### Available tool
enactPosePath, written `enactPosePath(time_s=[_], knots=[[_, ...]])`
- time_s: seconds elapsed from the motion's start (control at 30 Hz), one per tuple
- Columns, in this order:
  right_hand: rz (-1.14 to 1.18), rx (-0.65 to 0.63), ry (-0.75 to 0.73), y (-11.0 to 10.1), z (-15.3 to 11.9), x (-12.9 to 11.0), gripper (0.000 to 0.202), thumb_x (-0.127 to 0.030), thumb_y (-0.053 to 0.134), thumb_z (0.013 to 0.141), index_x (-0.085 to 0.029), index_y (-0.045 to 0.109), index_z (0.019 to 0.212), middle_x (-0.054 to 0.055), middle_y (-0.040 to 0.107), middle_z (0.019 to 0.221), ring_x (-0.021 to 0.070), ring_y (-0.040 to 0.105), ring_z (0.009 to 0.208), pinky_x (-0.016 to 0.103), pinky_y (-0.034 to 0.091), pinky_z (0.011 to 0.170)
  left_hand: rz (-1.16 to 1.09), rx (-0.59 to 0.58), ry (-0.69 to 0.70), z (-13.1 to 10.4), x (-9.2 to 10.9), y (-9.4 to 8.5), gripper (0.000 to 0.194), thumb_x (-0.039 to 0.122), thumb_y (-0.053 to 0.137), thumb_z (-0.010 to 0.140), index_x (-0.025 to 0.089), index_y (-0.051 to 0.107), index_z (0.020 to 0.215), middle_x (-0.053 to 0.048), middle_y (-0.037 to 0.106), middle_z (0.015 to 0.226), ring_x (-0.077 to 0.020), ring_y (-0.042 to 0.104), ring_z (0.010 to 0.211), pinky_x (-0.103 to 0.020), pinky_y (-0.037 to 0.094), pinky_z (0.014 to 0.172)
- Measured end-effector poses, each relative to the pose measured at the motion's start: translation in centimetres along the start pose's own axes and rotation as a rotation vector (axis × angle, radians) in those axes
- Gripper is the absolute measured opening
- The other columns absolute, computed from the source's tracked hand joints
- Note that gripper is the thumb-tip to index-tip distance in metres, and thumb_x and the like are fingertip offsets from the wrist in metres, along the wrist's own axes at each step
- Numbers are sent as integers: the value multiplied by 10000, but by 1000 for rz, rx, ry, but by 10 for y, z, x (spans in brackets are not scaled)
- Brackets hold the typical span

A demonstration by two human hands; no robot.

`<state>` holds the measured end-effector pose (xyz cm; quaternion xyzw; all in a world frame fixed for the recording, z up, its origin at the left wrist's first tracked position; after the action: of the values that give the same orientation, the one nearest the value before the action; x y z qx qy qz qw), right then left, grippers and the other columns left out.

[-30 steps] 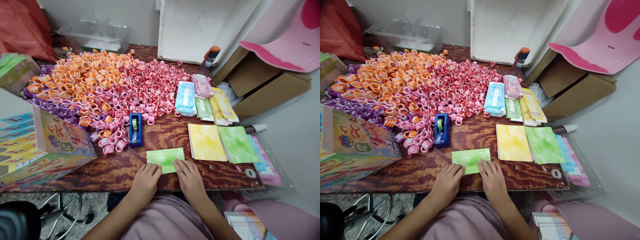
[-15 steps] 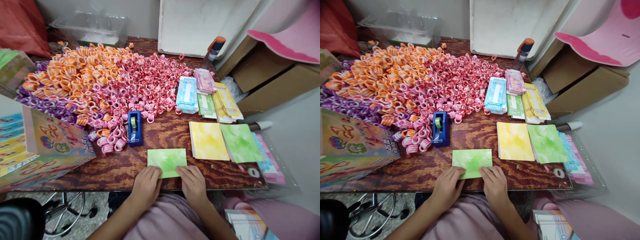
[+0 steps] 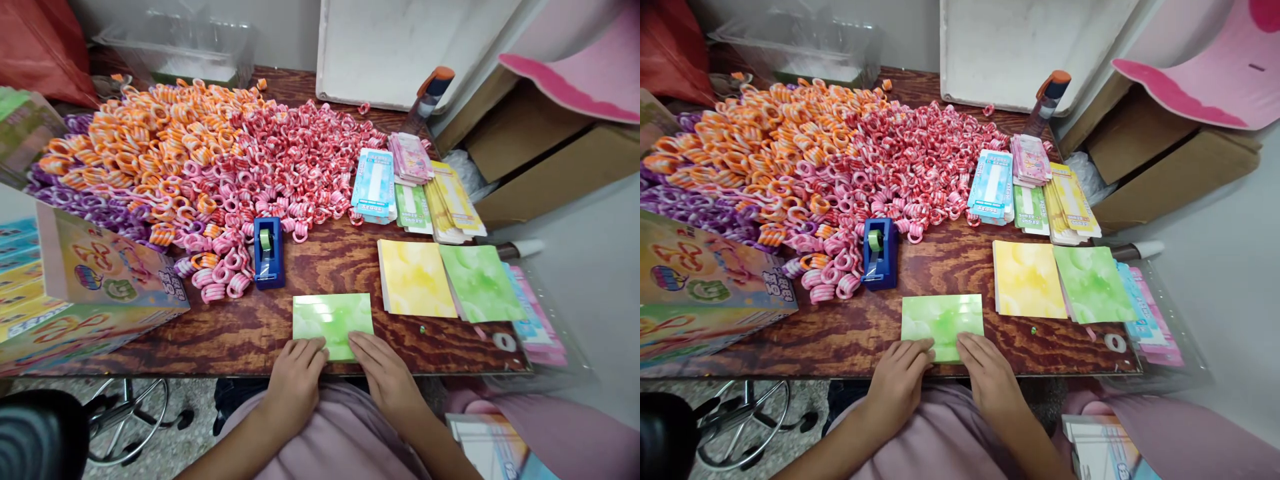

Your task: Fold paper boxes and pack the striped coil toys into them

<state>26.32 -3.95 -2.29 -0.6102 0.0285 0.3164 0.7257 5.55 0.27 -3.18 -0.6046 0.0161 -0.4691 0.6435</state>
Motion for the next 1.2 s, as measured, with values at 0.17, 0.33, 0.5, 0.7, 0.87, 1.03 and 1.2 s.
enactPosePath(time_s=[0.17, 0.33, 0.5, 0.7, 0.87, 1.03, 1.2], knots=[[14, 41, 75, 12, -1, 0, 326, -143, 527, 1044, -160, 642, 1348, 136, 747, 1236, 284, 669, 1134, 478, 605, 973, 37, 17, 58, -4, -6, 3, 254, 73, 474, 1020, 130, 665, 1177, -127, 780, 1146, -257, 695, 982, -398, 566, 868], [38, 61, 122, 15, 3, 0, 229, -106, 500, 1042, -151, 657, 1202, 123, 721, 1063, 260, 634, 954, 441, 582, 856, 62, -1, 118, -4, -9, 4, 309, 45, 440, 1003, 95, 664, 1210, -152, 766, 1099, -265, 665, 940, -408, 561, 859], [43, 72, 121, 18, -4, -4, 218, -85, 486, 1037, -143, 638, 1181, 117, 699, 1036, 261, 602, 933, 424, 538, 843, 48, -1, 157, -5, -6, 5, 330, 10, 436, 958, 90, 674, 1173, -150, 757, 1063, -259, 644, 899, -403, 560, 810], [59, 72, 118, 21, -11, -8, 215, -61, 482, 1026, -133, 613, 1180, 120, 667, 1046, 264, 560, 949, 419, 498, 848, 5, 14, 187, -7, -4, 0, 347, -7, 443, 925, 93, 675, 1163, -150, 759, 1080, -254, 638, 898, -400, 547, 787], [88, 38, 143, 19, -8, -9, 206, -47, 484, 1019, -138, 608, 1155, 106, 643, 1046, 251, 541, 944, 402, 468, 851, -57, 26, 131, -5, -5, -1, 270, 4, 498, 949, 135, 672, 1108, -102, 766, 1057, -220, 618, 864, -364, 506, 771], [102, -22, 180, 14, -4, -9, 175, -46, 502, 1010, -159, 609, 1089, 82, 632, 1012, 242, 531, 902, 386, 446, 819, -83, 41, 101, -7, -6, 2, 250, 4, 507, 964, 145, 655, 1107, -87, 764, 1065, -217, 602, 860, -366, 456, 772], [81, -96, 202, 11, 1, -11, 176, -33, 505, 999, -180, 601, 989, 69, 620, 968, 247, 531, 882, 378, 438, 794, -67, 6, 67, -6, -2, 3, 239, 8, 489, 967, 158, 654, 1054, -69, 746, 999, -216, 592, 839, -369, 429, 738]])
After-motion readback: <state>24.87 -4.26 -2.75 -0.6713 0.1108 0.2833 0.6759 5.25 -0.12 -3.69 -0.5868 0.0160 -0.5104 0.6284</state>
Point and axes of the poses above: each hand's wrist, its own z-axis towards the middle knuckle, its own y-axis out of the palm, x = y × z, the point moved 2 cm from there along z, towards the middle knuckle
